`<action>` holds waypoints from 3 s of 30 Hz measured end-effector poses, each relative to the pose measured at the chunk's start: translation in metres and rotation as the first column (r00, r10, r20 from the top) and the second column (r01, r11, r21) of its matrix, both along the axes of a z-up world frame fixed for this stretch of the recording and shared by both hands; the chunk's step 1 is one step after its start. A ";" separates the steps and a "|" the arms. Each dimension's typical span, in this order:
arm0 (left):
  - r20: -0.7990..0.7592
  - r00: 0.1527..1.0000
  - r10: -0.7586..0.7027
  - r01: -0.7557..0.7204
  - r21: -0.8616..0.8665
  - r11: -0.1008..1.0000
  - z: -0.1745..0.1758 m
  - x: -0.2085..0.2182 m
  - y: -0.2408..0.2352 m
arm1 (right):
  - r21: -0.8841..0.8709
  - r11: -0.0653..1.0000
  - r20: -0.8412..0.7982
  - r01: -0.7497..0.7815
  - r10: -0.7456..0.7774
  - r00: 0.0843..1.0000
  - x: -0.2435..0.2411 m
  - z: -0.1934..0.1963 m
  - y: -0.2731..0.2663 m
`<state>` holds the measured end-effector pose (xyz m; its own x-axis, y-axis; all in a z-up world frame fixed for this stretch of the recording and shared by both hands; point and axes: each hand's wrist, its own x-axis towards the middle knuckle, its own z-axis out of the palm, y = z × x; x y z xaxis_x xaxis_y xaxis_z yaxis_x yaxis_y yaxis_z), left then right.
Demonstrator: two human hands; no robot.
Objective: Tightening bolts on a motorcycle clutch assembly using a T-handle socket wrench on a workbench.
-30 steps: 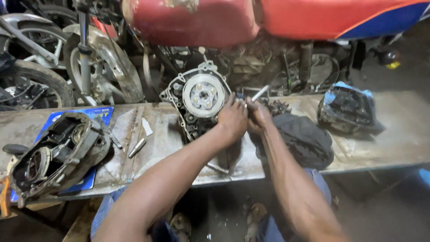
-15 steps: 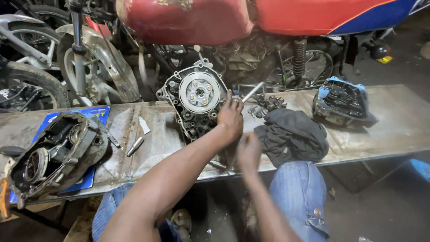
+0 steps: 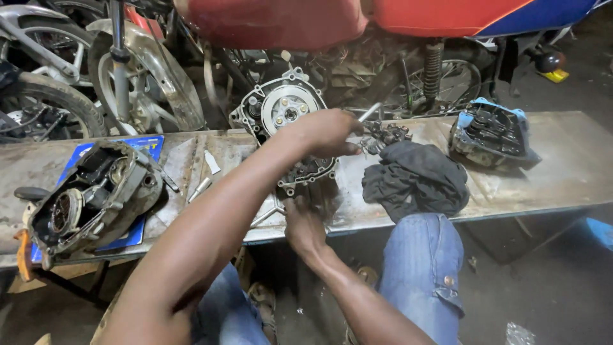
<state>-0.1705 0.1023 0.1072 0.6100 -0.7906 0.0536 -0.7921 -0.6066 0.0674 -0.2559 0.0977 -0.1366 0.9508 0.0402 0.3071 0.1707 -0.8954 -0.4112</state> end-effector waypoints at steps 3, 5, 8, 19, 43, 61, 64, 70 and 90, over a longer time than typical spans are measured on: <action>-0.125 0.987 -0.097 0.073 -0.185 0.980 0.024 -0.033 0.041 | 0.029 0.999 -0.297 0.031 -0.021 0.955 -0.018 0.031 -0.016; -0.290 0.952 -0.098 -0.016 -0.368 0.930 0.034 -0.052 0.071 | 0.158 0.988 -0.320 0.001 0.050 0.946 -0.019 0.033 -0.029; -0.369 0.926 -0.079 -0.079 -0.395 0.915 0.042 -0.069 0.110 | 0.149 0.989 -0.323 -0.014 0.062 0.944 -0.034 0.090 -0.032; -0.459 0.766 0.450 -0.567 -0.154 0.809 -0.099 -0.049 0.170 | 0.550 0.835 -0.249 -0.018 0.184 0.951 -0.022 0.040 -0.028; 0.099 0.994 -0.042 0.107 -0.877 0.469 -0.045 0.052 0.124 | -0.657 0.740 0.010 -0.145 0.201 0.979 -0.017 0.282 -0.111; -0.119 0.986 0.118 -0.110 -0.990 -0.085 -0.062 0.054 0.065 | -0.795 0.592 0.053 -0.131 0.282 0.958 0.009 0.319 -0.072; -0.200 0.950 0.242 -0.165 -0.974 -0.156 -0.065 0.058 0.060 | -0.723 0.685 0.032 -0.087 0.159 0.987 0.003 0.308 -0.055; -0.217 0.881 0.420 -0.165 -0.974 -0.156 -0.067 0.065 0.055 | -0.471 0.881 -0.055 0.044 -0.080 0.995 -0.002 0.298 -0.051; -0.070 0.962 0.263 -0.048 -0.995 -0.087 -0.061 0.045 0.066 | -0.273 0.959 -0.196 0.079 -0.136 0.971 -0.023 0.317 -0.077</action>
